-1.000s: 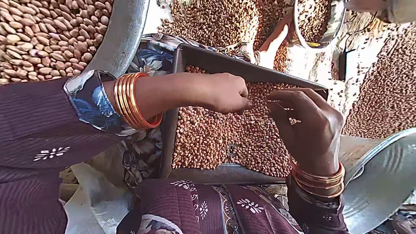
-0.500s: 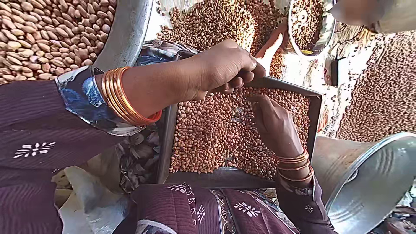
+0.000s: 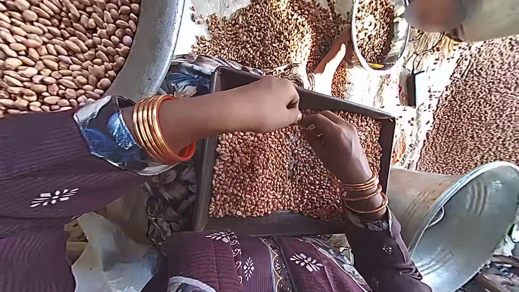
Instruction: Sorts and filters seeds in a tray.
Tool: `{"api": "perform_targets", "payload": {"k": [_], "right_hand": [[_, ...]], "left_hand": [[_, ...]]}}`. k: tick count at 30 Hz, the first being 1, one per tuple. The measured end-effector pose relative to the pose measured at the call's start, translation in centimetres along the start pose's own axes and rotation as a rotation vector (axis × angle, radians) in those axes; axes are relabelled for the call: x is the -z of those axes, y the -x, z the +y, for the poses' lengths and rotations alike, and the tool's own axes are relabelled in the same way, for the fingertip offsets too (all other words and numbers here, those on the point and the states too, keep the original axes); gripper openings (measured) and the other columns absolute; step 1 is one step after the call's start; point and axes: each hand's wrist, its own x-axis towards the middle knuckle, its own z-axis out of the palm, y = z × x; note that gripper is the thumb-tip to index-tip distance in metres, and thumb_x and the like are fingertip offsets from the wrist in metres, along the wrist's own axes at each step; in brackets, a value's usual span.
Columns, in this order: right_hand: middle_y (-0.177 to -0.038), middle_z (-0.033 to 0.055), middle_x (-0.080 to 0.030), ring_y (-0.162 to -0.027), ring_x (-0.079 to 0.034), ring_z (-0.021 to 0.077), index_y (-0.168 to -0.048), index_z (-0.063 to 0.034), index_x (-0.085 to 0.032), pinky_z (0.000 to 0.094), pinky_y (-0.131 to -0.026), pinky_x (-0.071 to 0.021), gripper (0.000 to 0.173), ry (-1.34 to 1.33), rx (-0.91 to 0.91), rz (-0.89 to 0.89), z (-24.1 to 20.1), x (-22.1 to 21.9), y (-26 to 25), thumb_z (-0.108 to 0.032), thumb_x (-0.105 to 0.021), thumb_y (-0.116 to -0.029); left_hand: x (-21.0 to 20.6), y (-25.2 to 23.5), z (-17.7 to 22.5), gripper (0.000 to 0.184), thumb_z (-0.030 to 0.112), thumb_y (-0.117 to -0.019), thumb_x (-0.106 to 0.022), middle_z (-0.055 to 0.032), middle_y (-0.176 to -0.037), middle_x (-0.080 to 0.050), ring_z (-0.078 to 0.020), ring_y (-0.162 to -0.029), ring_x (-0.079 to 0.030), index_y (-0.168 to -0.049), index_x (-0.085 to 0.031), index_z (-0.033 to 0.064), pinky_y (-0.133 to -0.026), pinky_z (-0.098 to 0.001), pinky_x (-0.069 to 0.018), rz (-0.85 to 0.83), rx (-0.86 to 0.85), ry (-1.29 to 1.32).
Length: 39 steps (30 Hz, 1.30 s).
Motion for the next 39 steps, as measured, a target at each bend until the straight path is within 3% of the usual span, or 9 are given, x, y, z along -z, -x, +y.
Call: {"api": "perform_targets", "payload": {"k": [5,12,19,24,28,31,35,37,39], "right_hand": [[-0.107,0.0237,-0.06,-0.09,-0.066,0.0432,-0.113,0.0018,-0.063,0.055,-0.065,-0.0547,0.02,0.328,-0.216,-0.111,-0.6,-1.8,-1.2,-0.015,-0.057,-0.1034],[-0.108,0.0116,-0.064,-0.076,-0.067,0.0159,-0.122,-0.0021,-0.062,0.0328,-0.066,-0.0592,0.022,-0.255,0.108,-0.04,-2.0,-1.8,-1.8,-0.005,-0.057,-0.1003],[-0.111,0.0276,-0.062,-0.085,-0.068,0.0467,-0.117,0.005,-0.061,0.0601,-0.066,-0.0544,0.026,0.311,-0.387,-0.229,-0.8,-1.3,0.0,-0.017,-0.056,-0.1039],[-0.106,0.0068,-0.069,-0.074,-0.07,0.0123,-0.122,-0.0069,-0.063,0.0317,-0.066,-0.0635,0.021,-0.248,-0.023,-0.192,-0.5,-1.3,0.6,-0.014,-0.055,-0.1037],[-0.102,0.0167,-0.069,-0.076,-0.069,0.0328,-0.117,-0.0039,-0.064,0.0509,-0.063,-0.0549,0.02,0.126,-0.274,-0.085,-0.2,0.7,2.0,-0.016,-0.054,-0.1045],[-0.098,0.0239,-0.067,-0.086,-0.069,0.0434,-0.117,0.0005,-0.062,0.0607,-0.073,-0.0543,0.029,0.196,-0.524,-0.428,-1.5,-0.3,2.9,-0.026,-0.058,-0.1052],[-0.105,0.0117,-0.07,-0.087,-0.071,0.0234,-0.119,-0.0042,-0.065,0.0402,-0.078,-0.0578,0.027,-0.308,-0.045,-0.596,-3.4,-2.0,4.3,-0.025,-0.054,-0.1053],[-0.114,0.0099,-0.07,-0.086,-0.072,0.0129,-0.123,-0.0054,-0.066,0.0291,-0.075,-0.062,0.026,-0.496,0.114,-0.444,-3.2,-1.7,4.3,-0.021,-0.054,-0.1058],[-0.112,0.0074,-0.069,-0.083,-0.071,0.0131,-0.122,-0.0092,-0.068,0.0305,-0.069,-0.0616,0.023,-0.315,0.056,-0.204,-2.4,-0.1,4.0,-0.015,-0.056,-0.1026]], "left_hand": [[-0.9,0.1,-0.7,0.029,0.026,-0.1076,-0.05,-0.0022,-0.081,-0.057,-0.0167,-0.074,-0.058,-0.089,-0.066,0.0116,-0.065,-0.0377,-0.0474,0.013,0.008,-0.229],[0.3,0.2,0.1,0.036,0.031,-0.1107,-0.046,0.0054,-0.073,-0.058,-0.0044,-0.067,-0.054,-0.086,-0.067,0.0151,-0.063,-0.0274,-0.0422,0.182,0.025,0.091],[0.5,0.2,0.4,0.033,0.024,-0.1114,-0.044,0.0027,-0.071,-0.057,-0.0033,-0.052,-0.045,-0.092,-0.068,0.0113,-0.046,-0.0167,-0.0339,0.163,0.065,0.542],[0.6,0.3,0.6,0.032,0.02,-0.112,-0.041,0.0024,-0.075,-0.064,-0.0016,-0.053,-0.05,-0.096,-0.066,0.0102,-0.046,-0.0137,-0.0354,0.107,0.104,0.723],[0.5,0.3,0.6,0.029,0.021,-0.1114,-0.043,0.0025,-0.077,-0.064,-0.0018,-0.055,-0.051,-0.098,-0.067,0.0112,-0.047,-0.0143,-0.0359,0.098,0.093,0.643],[0.3,0.2,0.6,0.03,0.022,-0.1105,-0.046,0.0039,-0.074,-0.06,-0.0019,-0.054,-0.047,-0.098,-0.071,0.0117,-0.049,-0.0163,-0.0353,0.081,0.062,0.49],[0.0,0.2,0.3,0.029,0.025,-0.1099,-0.048,0.0054,-0.072,-0.056,-0.0035,-0.058,-0.046,-0.098,-0.072,0.0143,-0.055,-0.0215,-0.0368,0.042,0.021,0.295],[-0.2,0.2,0.3,0.029,0.026,-0.1095,-0.049,0.0062,-0.073,-0.057,-0.0032,-0.061,-0.048,-0.098,-0.073,0.015,-0.059,-0.0233,-0.038,0.041,0.008,0.239],[-0.3,0.2,0.3,0.028,0.026,-0.1092,-0.05,0.0063,-0.074,-0.058,-0.0028,-0.063,-0.05,-0.096,-0.072,0.0149,-0.06,-0.0233,-0.0393,0.048,-0.002,0.203]]}}
